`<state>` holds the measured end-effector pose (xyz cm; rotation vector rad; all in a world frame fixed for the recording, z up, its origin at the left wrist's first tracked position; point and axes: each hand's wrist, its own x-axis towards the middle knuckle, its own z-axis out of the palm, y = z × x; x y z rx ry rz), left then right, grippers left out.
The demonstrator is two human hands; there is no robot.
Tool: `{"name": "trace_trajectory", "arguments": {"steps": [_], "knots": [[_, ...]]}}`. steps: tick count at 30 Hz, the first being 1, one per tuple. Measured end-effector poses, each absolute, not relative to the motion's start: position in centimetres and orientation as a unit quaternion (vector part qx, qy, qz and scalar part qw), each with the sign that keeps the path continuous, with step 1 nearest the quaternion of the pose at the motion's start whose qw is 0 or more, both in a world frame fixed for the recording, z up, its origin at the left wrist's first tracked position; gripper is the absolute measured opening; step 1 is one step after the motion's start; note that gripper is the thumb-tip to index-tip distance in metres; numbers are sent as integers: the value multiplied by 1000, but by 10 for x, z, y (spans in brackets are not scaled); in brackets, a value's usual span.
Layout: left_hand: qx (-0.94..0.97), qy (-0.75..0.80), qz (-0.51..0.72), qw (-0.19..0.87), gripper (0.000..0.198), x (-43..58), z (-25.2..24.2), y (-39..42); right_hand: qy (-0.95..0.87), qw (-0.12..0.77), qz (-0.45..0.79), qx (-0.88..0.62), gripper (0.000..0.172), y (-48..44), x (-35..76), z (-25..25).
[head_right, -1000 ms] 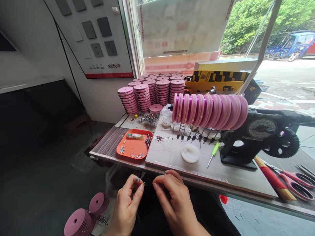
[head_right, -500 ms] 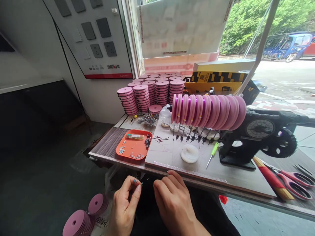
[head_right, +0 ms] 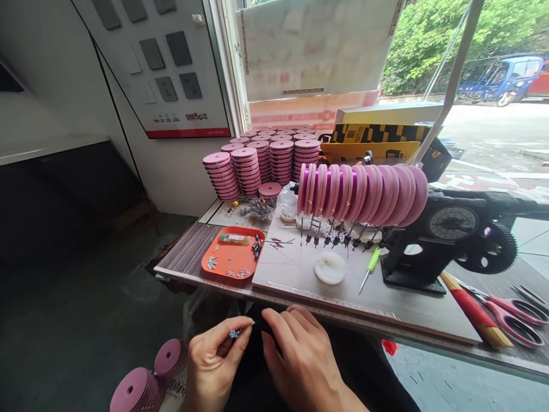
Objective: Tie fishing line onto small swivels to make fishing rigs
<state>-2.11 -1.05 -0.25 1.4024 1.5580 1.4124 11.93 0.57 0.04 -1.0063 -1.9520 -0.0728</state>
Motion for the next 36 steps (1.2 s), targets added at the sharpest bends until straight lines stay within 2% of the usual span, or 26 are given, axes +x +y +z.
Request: {"name": "trace_trajectory", "arguments": {"steps": [4, 7, 9, 12, 17, 20, 25, 32, 34, 36], "knots": [[545, 534, 519, 386, 18, -24, 6, -8, -825, 418, -15, -381, 16, 7, 117, 1], [430, 502, 552, 508, 33, -29, 10, -3, -859, 384, -18, -338, 33, 7, 114, 0], [322, 477, 582, 574, 38, -35, 14, 3, -865, 390, -15, -314, 35, 6, 114, 1], [253, 465, 636, 562, 42, -46, 21, 11, -855, 412, -13, -316, 32, 5, 117, 6], [298, 493, 601, 555, 38, -46, 22, 8, -834, 420, 18, -357, 14, 4, 114, 5], [320, 497, 589, 551, 38, -38, 17, 0, -832, 423, 31, -359, 17, 5, 109, 1], [356, 475, 595, 542, 41, -29, 14, -6, -863, 393, -21, -318, 36, 6, 103, 0], [277, 443, 710, 472, 42, -54, 34, 9, -850, 409, -42, -331, 30, 3, 112, 2], [284, 461, 676, 500, 36, -65, 34, 11, -836, 423, -39, -348, 28, 3, 116, 3], [330, 495, 574, 562, 27, -69, 28, 8, -822, 444, -38, -355, 23, 3, 118, 3]]}}
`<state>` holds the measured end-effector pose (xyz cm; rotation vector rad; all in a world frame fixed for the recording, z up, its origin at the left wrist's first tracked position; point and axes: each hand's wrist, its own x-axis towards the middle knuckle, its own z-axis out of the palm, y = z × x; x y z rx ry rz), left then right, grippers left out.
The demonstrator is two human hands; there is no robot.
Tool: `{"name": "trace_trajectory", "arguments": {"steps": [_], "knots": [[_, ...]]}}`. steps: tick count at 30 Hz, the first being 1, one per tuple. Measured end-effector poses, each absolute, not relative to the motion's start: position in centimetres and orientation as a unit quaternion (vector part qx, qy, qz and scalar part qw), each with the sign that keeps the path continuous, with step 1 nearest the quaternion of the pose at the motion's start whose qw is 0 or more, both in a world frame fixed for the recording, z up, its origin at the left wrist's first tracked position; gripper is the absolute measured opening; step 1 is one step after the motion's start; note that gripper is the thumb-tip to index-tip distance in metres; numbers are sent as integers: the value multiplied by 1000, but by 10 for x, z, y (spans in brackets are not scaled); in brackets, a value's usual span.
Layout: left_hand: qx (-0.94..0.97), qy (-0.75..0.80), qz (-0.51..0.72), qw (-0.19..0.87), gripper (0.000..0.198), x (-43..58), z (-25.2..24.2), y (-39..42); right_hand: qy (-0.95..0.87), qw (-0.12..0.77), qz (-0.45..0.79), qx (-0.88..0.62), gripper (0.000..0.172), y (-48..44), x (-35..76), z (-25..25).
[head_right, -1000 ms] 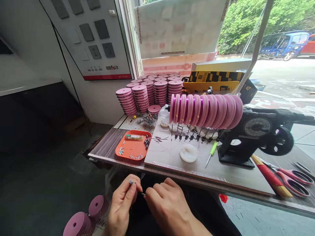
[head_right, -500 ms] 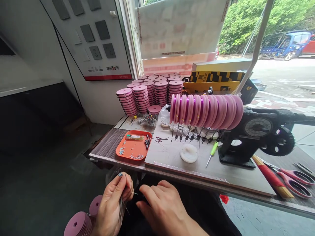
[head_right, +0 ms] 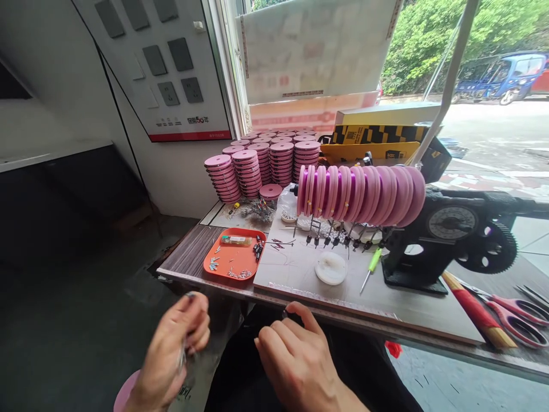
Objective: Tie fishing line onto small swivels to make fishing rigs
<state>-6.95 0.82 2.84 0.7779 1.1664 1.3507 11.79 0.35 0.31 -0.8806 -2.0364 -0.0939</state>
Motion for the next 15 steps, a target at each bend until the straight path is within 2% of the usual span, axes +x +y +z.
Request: {"name": "trace_trajectory", "arguments": {"steps": [2, 4, 9, 12, 15], "knots": [[401, 521, 474, 586, 22, -66, 21, 4, -810, 465, -44, -354, 21, 4, 117, 2], [452, 535, 434, 566, 21, -55, 15, 0, -806, 474, -52, -351, 22, 5, 115, 1], [417, 522, 494, 556, 21, -27, 14, -2, -809, 473, -60, -345, 27, 2, 110, -4], [338, 457, 527, 632, 29, -26, 12, -3, -806, 486, -62, -331, 28, 3, 113, -8], [286, 412, 484, 717, 35, -36, 6, -7, -827, 470, -117, -286, 24, 17, 129, -3]]}}
